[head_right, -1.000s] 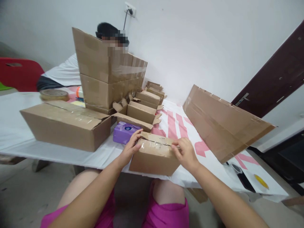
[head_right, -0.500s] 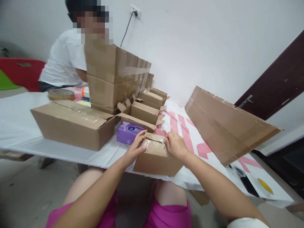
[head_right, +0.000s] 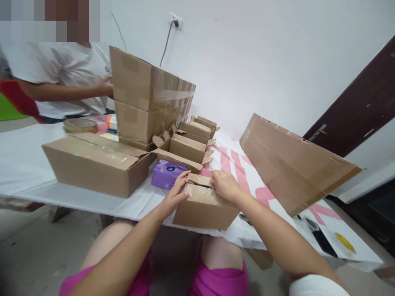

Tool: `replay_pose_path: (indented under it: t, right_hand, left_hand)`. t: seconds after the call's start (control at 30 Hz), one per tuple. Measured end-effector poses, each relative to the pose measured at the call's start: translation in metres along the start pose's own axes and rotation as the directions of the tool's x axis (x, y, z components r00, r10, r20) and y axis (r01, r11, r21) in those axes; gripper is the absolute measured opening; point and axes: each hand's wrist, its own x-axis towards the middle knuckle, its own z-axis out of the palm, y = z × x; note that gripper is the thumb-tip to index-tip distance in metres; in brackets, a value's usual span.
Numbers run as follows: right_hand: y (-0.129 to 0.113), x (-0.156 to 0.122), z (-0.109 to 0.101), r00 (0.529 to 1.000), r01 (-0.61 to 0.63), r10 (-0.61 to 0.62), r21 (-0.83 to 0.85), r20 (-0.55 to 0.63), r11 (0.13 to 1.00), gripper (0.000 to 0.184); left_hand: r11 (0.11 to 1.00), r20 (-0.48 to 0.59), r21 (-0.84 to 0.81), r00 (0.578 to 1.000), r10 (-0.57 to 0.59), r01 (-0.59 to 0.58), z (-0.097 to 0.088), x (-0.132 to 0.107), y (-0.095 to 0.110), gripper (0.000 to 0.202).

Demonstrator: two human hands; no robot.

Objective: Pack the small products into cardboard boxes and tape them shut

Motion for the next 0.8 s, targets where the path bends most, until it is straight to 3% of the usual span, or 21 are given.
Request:
replay_pose_path:
  t: [0.17, 0.3, 0.4, 0.63, 0.7, 0.8]
  right_hand:
    - [0.011, 0.007, 0.000, 0.999, -0.027, 0.030, 0.080, -0.031, 0.996, 0.011]
    - [0.020, 0.009, 0.004, 0.995, -0.094, 0.103, 0.436, 0.005, 0.895, 0.017]
    - [0.022, 0.003, 0.003, 0.995, -0.104, 0.089, 0.573, 0.054, 0.813, 0.033]
    - [0.017, -0.022, -0.013, 0.985, 0.170, -0.165, 0.533, -0.058, 0.828, 0.032]
    - [0.019, -0.025, -0.012, 0.978, 0.206, -0.195, 0.547, -0.079, 0.812, 0.021]
    - [0.023, -0.022, -0.006, 0.977, 0.208, -0.194, 0.559, -0.085, 0.803, 0.020]
  left_hand:
    - [1.000, 0.018, 0.009, 1.000, 0.013, -0.014, -0.001, 0.000, 0.000, 0.043]
    - [1.000, 0.016, 0.024, 1.000, 0.006, -0.006, -0.001, -0.001, 0.001, 0.049]
    - [0.999, 0.018, 0.033, 1.000, 0.014, -0.015, -0.001, -0.001, 0.003, 0.051]
    - [1.000, 0.016, 0.027, 1.000, 0.003, -0.004, -0.001, -0.001, 0.006, 0.056]
    - [0.999, 0.012, 0.031, 1.000, 0.009, -0.009, -0.001, -0.001, 0.007, 0.058]
    - [0.998, 0.015, 0.052, 1.000, 0.024, -0.025, -0.001, -0.002, 0.010, 0.056]
